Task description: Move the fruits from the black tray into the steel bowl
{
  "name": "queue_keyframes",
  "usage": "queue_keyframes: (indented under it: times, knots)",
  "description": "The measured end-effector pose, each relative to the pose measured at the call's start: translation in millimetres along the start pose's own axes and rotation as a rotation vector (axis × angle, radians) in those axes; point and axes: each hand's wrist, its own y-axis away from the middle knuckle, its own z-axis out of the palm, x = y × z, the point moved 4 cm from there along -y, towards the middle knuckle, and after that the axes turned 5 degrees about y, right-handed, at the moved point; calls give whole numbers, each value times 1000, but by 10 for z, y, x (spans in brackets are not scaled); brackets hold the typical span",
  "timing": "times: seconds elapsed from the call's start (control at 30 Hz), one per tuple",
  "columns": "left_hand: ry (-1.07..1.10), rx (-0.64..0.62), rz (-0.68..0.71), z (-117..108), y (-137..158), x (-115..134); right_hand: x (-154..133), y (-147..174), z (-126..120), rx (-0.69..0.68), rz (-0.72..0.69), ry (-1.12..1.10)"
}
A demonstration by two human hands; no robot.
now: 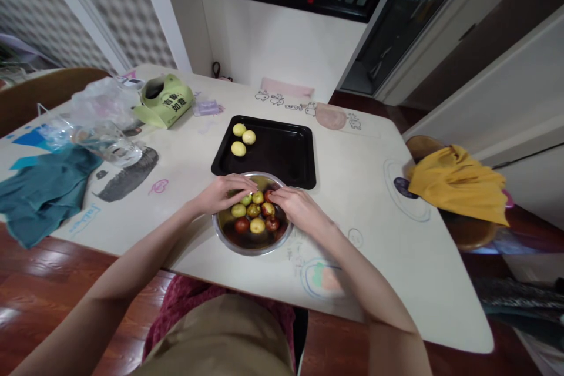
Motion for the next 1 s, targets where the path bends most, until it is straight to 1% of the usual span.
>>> queue_keyframes:
  times: [0.2, 0.3, 0.47, 0.57, 0.7, 0.8, 0.9, 1.0]
  knots:
    - [-27, -16, 3, 5, 6, -9, -67, -9, 38, -39, -79, -9]
    - [-29, -24, 1, 6, 7, -10, -80, -15, 34, -37, -82, 0]
    - [-24, -24, -9, 1, 4, -3, -117, -7, -22, -46, -90, 35]
    - [-28, -24, -7, -1, -1, 8, -183, 2, -71, -60, -111, 13]
    - [-32, -21, 8, 1, -3, 16, -328, 9, -102, -70, -131, -18]
    - [-41, -6, 3, 1, 0, 7, -495, -5, -86, -76, -159, -25]
    - [-44, 20, -3, -5, 3, 5, -671, -53, -32, -100, -206, -67]
    - [-51, 36, -5, -8, 4, 16, -767, -131, 69, -144, -226, -79]
